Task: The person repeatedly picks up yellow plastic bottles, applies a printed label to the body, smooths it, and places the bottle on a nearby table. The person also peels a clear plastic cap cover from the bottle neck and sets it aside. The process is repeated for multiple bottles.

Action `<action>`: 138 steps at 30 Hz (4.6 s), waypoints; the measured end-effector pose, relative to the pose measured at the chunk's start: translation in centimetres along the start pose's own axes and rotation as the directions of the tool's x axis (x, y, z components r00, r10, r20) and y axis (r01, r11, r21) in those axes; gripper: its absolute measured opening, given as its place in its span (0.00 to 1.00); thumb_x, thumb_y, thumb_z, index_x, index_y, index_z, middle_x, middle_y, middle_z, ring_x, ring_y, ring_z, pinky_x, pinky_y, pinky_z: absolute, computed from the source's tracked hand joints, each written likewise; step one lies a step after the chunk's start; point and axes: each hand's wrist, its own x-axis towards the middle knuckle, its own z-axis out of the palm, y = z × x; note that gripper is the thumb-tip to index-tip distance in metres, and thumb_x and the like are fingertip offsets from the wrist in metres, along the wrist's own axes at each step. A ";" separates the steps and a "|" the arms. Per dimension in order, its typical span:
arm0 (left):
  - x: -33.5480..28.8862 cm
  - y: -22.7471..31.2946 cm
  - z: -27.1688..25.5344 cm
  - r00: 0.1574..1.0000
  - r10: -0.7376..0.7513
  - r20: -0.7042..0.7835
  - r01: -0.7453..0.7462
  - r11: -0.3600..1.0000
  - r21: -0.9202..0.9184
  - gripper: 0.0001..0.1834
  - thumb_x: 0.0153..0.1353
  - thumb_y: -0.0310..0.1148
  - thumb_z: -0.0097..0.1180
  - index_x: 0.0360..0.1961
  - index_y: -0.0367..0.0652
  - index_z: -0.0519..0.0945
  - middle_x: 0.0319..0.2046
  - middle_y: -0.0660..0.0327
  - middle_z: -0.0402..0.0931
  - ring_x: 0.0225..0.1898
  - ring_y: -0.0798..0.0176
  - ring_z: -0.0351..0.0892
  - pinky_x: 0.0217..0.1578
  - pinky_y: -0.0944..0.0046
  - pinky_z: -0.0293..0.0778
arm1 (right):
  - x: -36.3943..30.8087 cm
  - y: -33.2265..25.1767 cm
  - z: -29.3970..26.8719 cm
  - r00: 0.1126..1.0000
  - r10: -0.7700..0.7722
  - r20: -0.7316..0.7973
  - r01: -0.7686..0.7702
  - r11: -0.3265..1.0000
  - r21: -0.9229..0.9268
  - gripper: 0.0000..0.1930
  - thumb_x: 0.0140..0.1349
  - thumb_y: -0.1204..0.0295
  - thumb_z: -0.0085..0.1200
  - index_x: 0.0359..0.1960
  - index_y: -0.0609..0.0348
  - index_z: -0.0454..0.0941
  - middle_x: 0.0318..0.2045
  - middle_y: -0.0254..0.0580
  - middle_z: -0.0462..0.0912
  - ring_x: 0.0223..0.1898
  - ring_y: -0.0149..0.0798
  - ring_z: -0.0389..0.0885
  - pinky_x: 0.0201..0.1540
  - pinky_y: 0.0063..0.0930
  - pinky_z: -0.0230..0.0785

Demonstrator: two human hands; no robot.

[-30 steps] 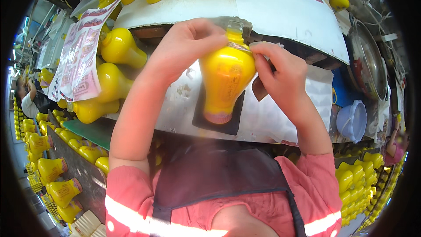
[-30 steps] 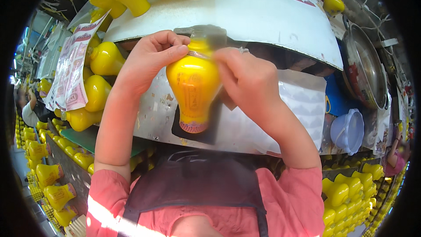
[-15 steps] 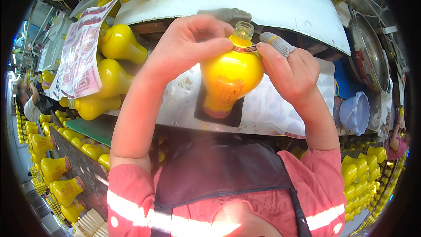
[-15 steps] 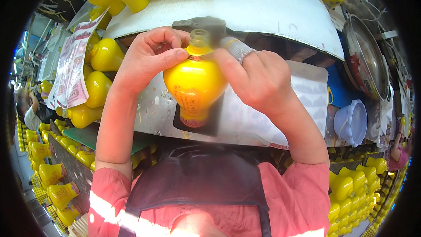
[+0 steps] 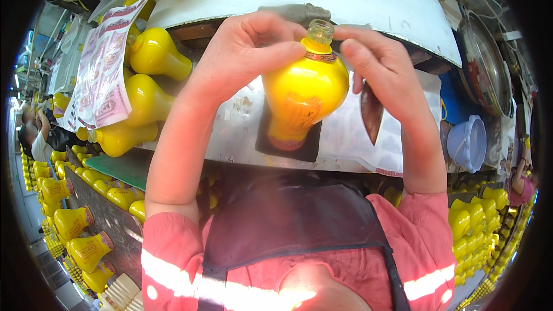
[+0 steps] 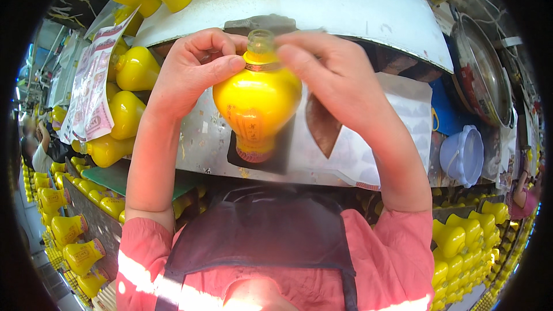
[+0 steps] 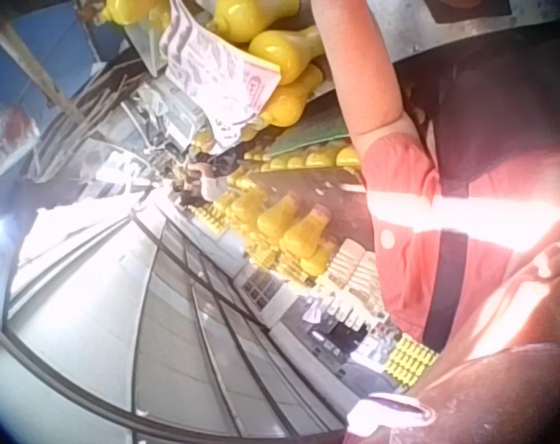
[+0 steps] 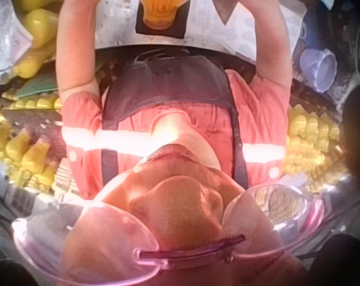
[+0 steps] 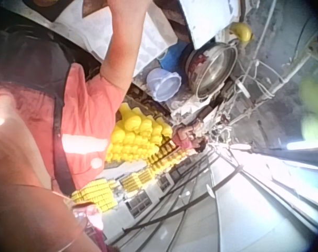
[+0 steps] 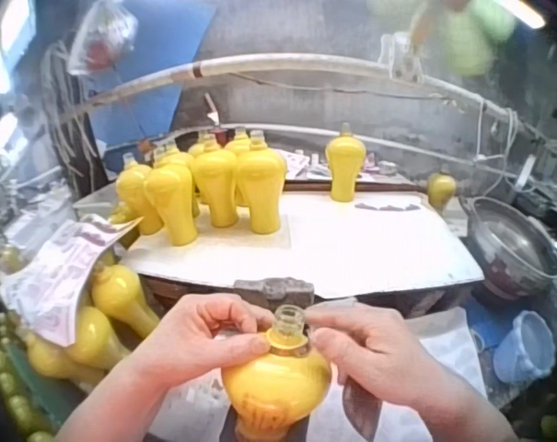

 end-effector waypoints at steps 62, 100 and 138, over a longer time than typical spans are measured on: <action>-0.4 0.6 -2.7 0.991 -0.037 0.131 0.030 0.998 0.051 0.10 0.59 0.30 0.68 0.39 0.35 0.87 0.38 0.61 0.86 0.42 0.68 0.83 0.49 0.67 0.77 | -0.8 -4.5 1.9 0.933 0.328 0.150 -0.352 0.918 0.181 0.20 0.63 0.69 0.65 0.54 0.69 0.81 0.19 0.37 0.83 0.10 0.25 0.75 0.12 0.19 0.63; -3.6 0.0 0.6 0.970 0.241 -0.032 -0.205 0.882 0.424 0.15 0.61 0.32 0.62 0.47 0.36 0.85 0.47 0.61 0.78 0.52 0.65 0.77 0.56 0.65 0.70 | -1.4 -3.6 1.8 0.956 0.258 0.141 -0.281 0.942 0.182 0.21 0.64 0.69 0.66 0.55 0.69 0.81 0.20 0.37 0.84 0.10 0.25 0.75 0.12 0.18 0.63; -3.3 -0.1 2.1 0.973 0.226 -0.050 -0.173 0.854 0.490 0.18 0.72 0.34 0.55 0.55 0.34 0.83 0.54 0.60 0.75 0.56 0.67 0.72 0.60 0.66 0.66 | -2.4 -3.6 1.7 0.963 0.247 0.109 -0.267 0.930 0.252 0.18 0.66 0.69 0.63 0.53 0.69 0.82 0.22 0.39 0.85 0.11 0.25 0.76 0.13 0.18 0.64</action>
